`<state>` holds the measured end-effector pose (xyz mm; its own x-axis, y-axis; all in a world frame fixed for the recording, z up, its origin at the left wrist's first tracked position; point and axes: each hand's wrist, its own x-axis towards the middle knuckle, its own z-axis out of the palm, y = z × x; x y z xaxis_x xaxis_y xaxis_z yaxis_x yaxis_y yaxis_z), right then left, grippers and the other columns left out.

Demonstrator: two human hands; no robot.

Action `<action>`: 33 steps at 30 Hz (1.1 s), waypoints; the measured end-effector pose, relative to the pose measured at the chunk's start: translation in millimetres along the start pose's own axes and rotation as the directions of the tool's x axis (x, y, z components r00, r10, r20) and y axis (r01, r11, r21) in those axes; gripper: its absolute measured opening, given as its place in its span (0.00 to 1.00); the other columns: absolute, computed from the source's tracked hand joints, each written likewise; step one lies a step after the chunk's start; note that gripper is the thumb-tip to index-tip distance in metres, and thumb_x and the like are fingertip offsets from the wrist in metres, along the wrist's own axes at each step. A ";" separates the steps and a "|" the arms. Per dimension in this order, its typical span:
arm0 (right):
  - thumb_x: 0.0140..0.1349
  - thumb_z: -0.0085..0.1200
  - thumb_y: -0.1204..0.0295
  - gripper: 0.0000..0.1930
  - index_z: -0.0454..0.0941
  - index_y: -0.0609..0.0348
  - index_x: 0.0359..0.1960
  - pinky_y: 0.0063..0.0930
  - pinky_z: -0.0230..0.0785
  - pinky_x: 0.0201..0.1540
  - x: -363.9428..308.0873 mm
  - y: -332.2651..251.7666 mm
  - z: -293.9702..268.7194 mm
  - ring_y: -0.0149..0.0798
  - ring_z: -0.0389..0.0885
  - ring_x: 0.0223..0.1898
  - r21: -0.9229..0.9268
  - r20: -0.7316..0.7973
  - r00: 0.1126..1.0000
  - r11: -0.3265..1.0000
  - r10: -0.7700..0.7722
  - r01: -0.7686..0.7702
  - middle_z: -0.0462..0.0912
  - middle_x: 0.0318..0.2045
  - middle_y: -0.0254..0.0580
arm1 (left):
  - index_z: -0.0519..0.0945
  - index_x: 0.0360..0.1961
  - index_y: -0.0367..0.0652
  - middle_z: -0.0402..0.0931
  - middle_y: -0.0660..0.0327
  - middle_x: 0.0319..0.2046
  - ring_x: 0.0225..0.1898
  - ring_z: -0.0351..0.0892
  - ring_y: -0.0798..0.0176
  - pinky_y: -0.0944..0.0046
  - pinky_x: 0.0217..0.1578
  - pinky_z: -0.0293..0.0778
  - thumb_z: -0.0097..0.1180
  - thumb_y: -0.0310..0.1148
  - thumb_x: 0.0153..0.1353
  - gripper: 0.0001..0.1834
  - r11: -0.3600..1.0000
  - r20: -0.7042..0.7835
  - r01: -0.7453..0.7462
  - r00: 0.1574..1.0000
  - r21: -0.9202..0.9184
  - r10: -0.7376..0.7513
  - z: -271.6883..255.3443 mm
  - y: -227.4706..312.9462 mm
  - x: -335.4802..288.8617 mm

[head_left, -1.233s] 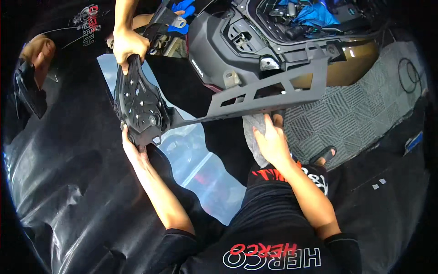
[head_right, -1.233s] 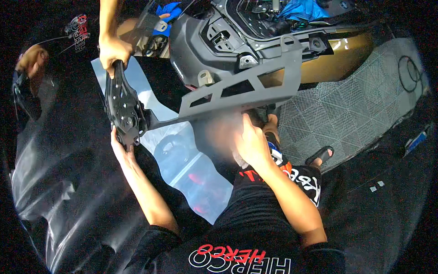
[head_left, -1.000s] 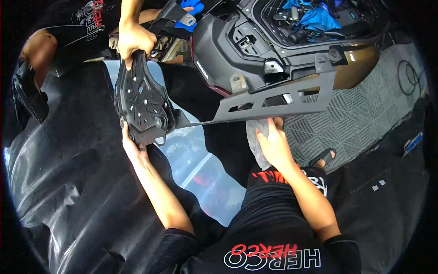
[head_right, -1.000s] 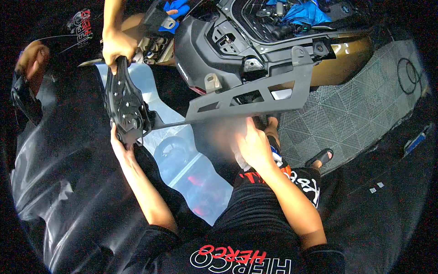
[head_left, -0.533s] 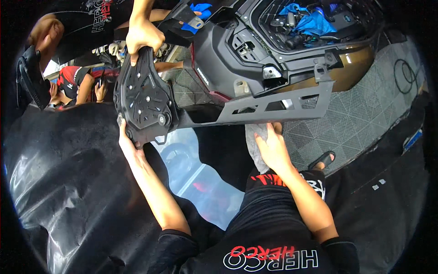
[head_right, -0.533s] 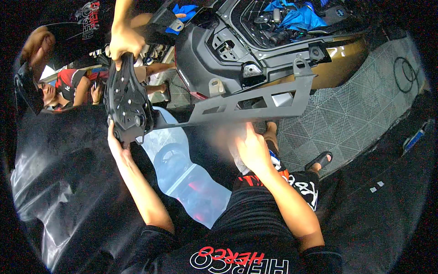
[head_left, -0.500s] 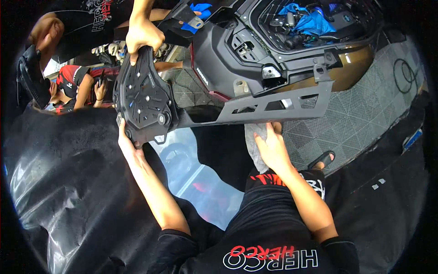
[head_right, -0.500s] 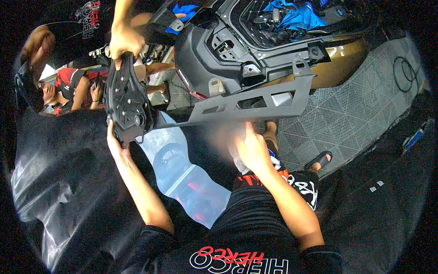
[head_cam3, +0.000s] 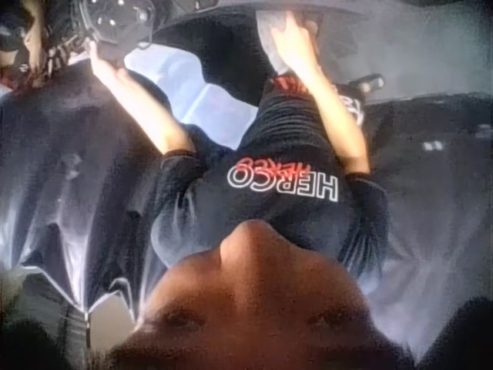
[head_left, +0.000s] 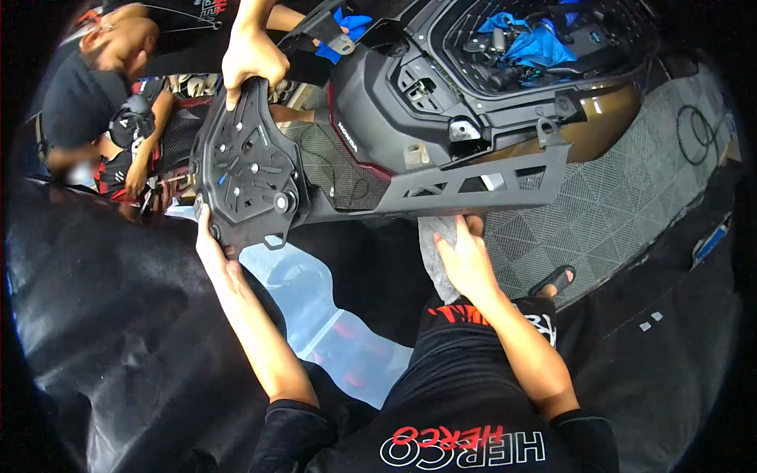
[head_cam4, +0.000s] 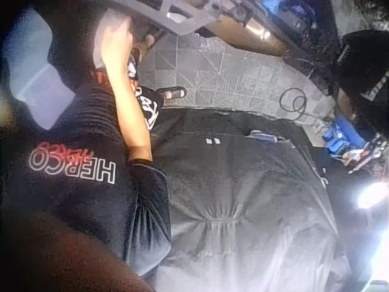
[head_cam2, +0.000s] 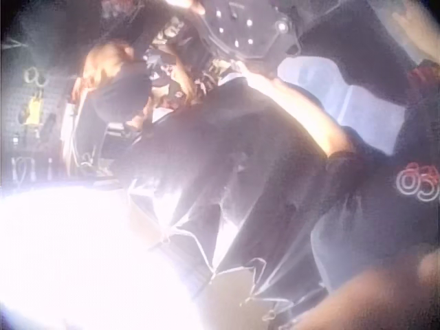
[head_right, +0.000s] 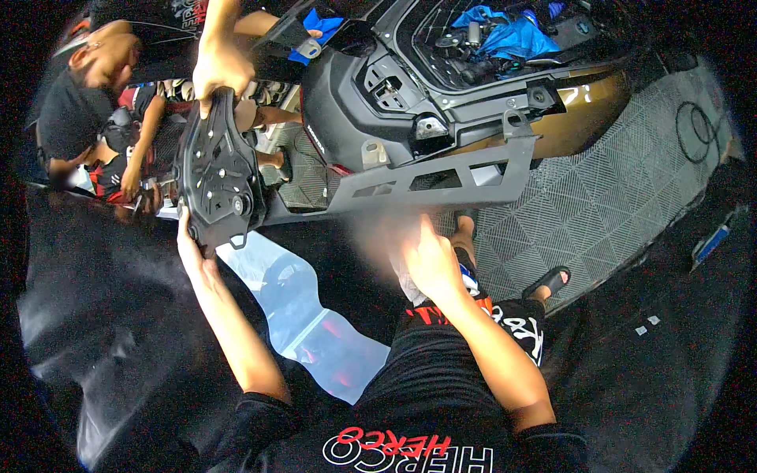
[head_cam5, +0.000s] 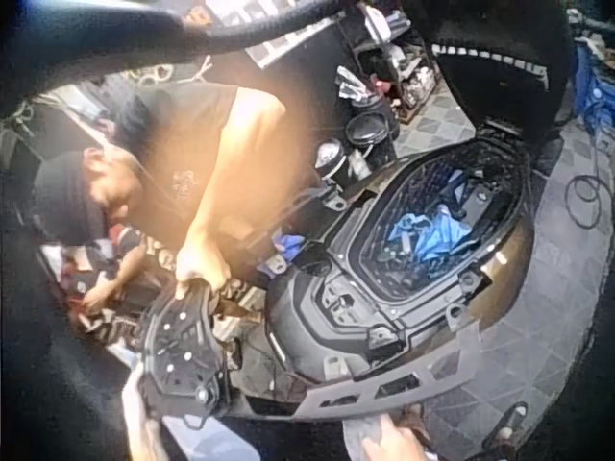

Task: The person holds a bracket over the rear of a motorcycle, wipes surfaces with a cloth, retrieves bolts from a bin on a shelf, and threads the bolts into the bracket mounting holes.

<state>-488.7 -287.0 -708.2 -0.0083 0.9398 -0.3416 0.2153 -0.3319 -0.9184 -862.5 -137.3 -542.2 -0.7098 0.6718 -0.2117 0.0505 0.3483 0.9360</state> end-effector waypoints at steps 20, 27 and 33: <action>0.62 0.55 0.68 0.29 0.63 0.77 0.60 0.52 0.76 0.40 -19.1 8.0 -29.3 0.65 0.85 0.34 0.007 -0.097 0.995 1.000 -0.023 0.024 0.82 0.29 0.69 | 0.81 0.52 0.43 0.84 0.60 0.43 0.32 0.86 0.67 0.74 0.16 0.70 0.64 0.43 0.62 0.21 1.000 0.127 -0.008 0.992 -0.025 0.011 18.0 14.8 -47.7; 0.65 0.55 0.65 0.28 0.65 0.73 0.60 0.50 0.74 0.44 -18.2 -8.4 -41.3 0.67 0.83 0.39 0.005 -0.052 0.995 0.996 0.084 -0.084 0.81 0.32 0.71 | 0.83 0.48 0.43 0.84 0.63 0.38 0.25 0.82 0.70 0.76 0.13 0.61 0.67 0.46 0.58 0.22 1.000 0.045 -0.030 0.999 -0.004 0.030 18.7 14.0 -44.9; 0.66 0.55 0.64 0.27 0.66 0.72 0.60 0.50 0.73 0.48 -18.9 5.0 -39.1 0.70 0.80 0.45 -0.016 -0.064 0.994 0.995 0.093 -0.095 0.80 0.37 0.75 | 0.78 0.56 0.38 0.81 0.54 0.52 0.50 0.83 0.55 0.51 0.50 0.80 0.60 0.43 0.65 0.24 0.998 0.001 0.009 1.000 0.056 -0.009 28.8 23.7 -58.5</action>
<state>-449.3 -303.2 -698.5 0.0746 0.9080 -0.4123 0.2303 -0.4180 -0.8788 -799.6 -149.6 -515.7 -0.7094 0.6694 -0.2208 0.0831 0.3905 0.9168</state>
